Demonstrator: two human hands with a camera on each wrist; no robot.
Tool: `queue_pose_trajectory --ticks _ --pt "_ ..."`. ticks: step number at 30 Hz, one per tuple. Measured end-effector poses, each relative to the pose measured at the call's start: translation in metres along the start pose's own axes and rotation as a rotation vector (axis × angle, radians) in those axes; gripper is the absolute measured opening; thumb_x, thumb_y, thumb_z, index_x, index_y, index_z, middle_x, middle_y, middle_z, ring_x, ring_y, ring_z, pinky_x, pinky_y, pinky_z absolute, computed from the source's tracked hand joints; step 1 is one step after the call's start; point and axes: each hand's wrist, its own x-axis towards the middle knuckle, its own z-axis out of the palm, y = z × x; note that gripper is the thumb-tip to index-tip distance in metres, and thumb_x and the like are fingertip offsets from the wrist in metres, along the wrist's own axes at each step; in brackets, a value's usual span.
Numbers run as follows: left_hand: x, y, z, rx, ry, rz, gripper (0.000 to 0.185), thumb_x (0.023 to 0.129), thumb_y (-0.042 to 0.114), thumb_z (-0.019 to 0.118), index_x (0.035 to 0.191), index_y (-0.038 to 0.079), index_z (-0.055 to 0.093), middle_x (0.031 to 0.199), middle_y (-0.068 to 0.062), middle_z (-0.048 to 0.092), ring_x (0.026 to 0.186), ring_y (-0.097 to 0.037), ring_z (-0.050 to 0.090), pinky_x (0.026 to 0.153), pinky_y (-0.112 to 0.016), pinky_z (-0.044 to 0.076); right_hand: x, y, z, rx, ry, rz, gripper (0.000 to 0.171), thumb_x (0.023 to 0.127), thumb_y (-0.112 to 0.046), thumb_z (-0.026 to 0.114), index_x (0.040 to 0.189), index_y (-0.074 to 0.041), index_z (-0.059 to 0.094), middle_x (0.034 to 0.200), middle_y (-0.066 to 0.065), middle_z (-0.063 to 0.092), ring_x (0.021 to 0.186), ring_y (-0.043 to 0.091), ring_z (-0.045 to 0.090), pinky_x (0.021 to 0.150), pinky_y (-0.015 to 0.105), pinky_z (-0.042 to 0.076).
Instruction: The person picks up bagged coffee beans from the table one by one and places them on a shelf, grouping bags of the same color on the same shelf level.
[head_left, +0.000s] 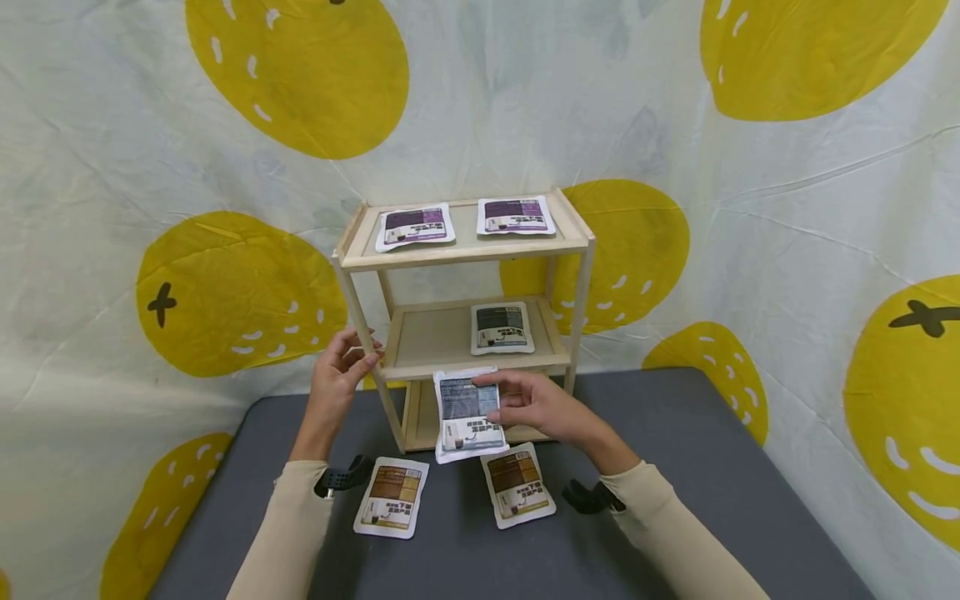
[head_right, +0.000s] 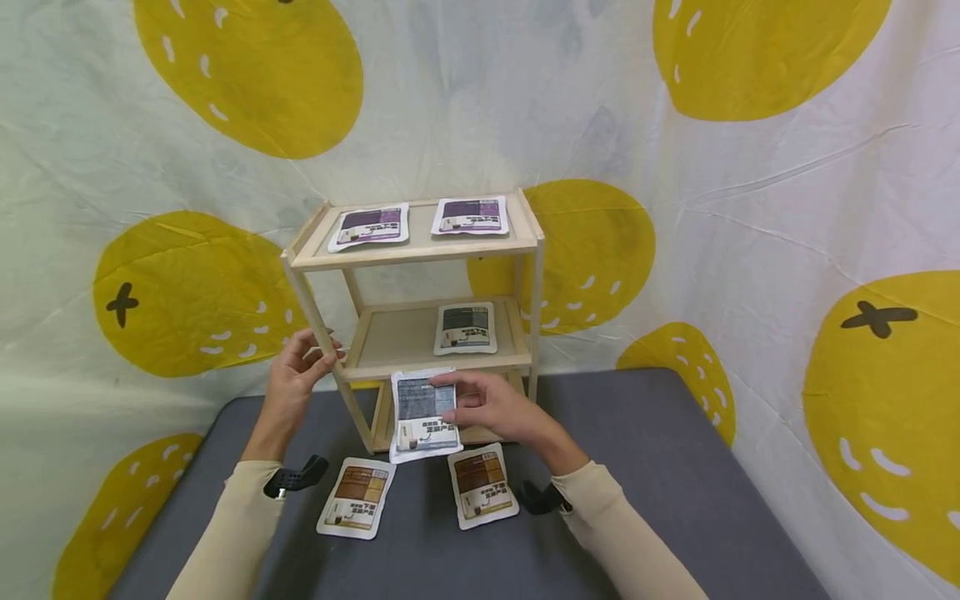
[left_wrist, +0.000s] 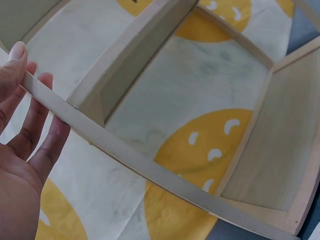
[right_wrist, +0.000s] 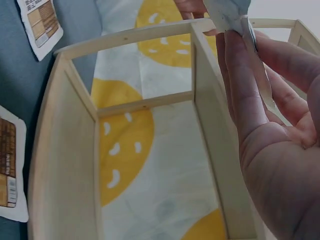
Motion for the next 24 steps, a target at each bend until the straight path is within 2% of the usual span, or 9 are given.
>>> queue_pose_trajectory --ticks 6,10,18,24 --pt "0.001 0.001 0.000 -0.008 -0.006 0.001 0.036 0.098 0.006 0.066 0.133 0.005 0.057 0.116 -0.027 0.058 0.107 -0.039 0.064 0.088 -0.029 0.057 0.008 -0.006 -0.004 0.038 0.029 -0.022 0.059 0.097 -0.006 0.068 0.151 -0.010 0.046 0.130 0.021 0.063 0.102 0.022 0.069 0.085 0.034 0.059" --pt "0.001 0.002 0.000 0.011 -0.003 -0.006 0.035 0.098 0.007 0.066 0.132 0.005 0.057 0.117 -0.030 0.057 0.107 -0.040 0.063 0.088 -0.028 0.057 0.013 -0.009 -0.008 0.080 0.030 -0.022 0.059 0.097 -0.003 0.067 0.152 -0.008 0.044 0.139 0.021 0.056 0.111 0.024 0.067 0.089 0.036 0.059" --pt "0.003 0.005 -0.001 -0.007 -0.027 -0.008 0.036 0.098 0.008 0.066 0.132 0.007 0.055 0.119 -0.028 0.058 0.108 -0.041 0.062 0.088 -0.029 0.055 0.022 -0.015 -0.019 0.045 0.039 -0.029 0.058 0.098 -0.004 0.066 0.152 -0.007 0.044 0.137 0.022 0.057 0.111 0.025 0.067 0.090 0.038 0.058" --pt "0.004 0.004 -0.003 -0.069 -0.034 0.002 0.038 0.099 0.006 0.064 0.133 -0.004 0.049 0.119 -0.026 0.058 0.107 -0.037 0.062 0.087 -0.030 0.055 0.033 -0.020 -0.022 0.052 0.052 -0.030 0.056 0.098 -0.004 0.065 0.151 -0.010 0.046 0.137 0.020 0.057 0.110 0.027 0.066 0.090 0.038 0.058"
